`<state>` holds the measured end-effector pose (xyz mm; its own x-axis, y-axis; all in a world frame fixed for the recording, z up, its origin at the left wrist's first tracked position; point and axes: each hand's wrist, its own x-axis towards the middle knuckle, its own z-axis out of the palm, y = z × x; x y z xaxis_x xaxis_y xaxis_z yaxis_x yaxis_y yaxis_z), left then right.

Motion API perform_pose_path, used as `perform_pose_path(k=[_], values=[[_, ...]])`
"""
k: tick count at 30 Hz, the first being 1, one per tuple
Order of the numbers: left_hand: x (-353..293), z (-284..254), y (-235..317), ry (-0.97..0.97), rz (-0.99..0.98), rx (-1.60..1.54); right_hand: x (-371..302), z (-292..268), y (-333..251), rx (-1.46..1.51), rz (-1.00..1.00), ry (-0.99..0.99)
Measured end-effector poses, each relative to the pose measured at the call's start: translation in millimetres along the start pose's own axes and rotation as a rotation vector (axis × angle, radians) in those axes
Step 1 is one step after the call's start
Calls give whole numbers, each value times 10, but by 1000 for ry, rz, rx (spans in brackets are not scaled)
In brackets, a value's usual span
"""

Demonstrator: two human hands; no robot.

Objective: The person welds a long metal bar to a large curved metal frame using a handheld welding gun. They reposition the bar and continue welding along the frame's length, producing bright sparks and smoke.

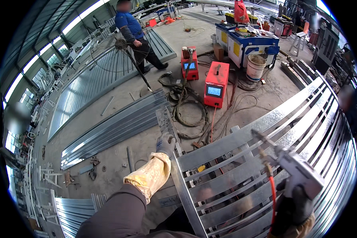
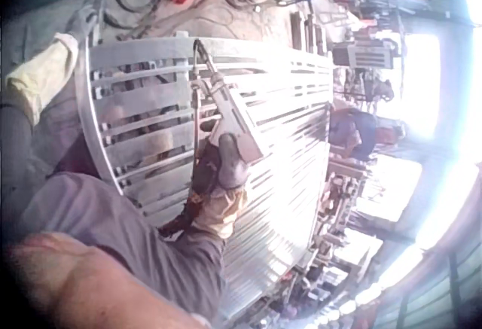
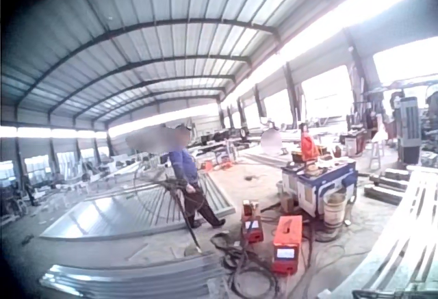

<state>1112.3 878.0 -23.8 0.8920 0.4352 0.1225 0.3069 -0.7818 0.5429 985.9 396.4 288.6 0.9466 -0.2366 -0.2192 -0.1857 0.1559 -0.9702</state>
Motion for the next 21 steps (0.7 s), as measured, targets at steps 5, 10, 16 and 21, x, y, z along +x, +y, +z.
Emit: perform_pose_path(k=[5, 10, 16, 21], values=[[-21, 35, -78, 57, 58, -7, 472, 262, 488, -152, 160, -343], [-34, -39, -2, -55, 60, 74, 558, 646, 787, -192, 336, -603], [20, 2, 26, -116, -35, 274, 593, 677, 1042, -178, 359, -818], [172, 256, -402, 106, 180, 226, 666, 650, 1087, -178, 432, -925]])
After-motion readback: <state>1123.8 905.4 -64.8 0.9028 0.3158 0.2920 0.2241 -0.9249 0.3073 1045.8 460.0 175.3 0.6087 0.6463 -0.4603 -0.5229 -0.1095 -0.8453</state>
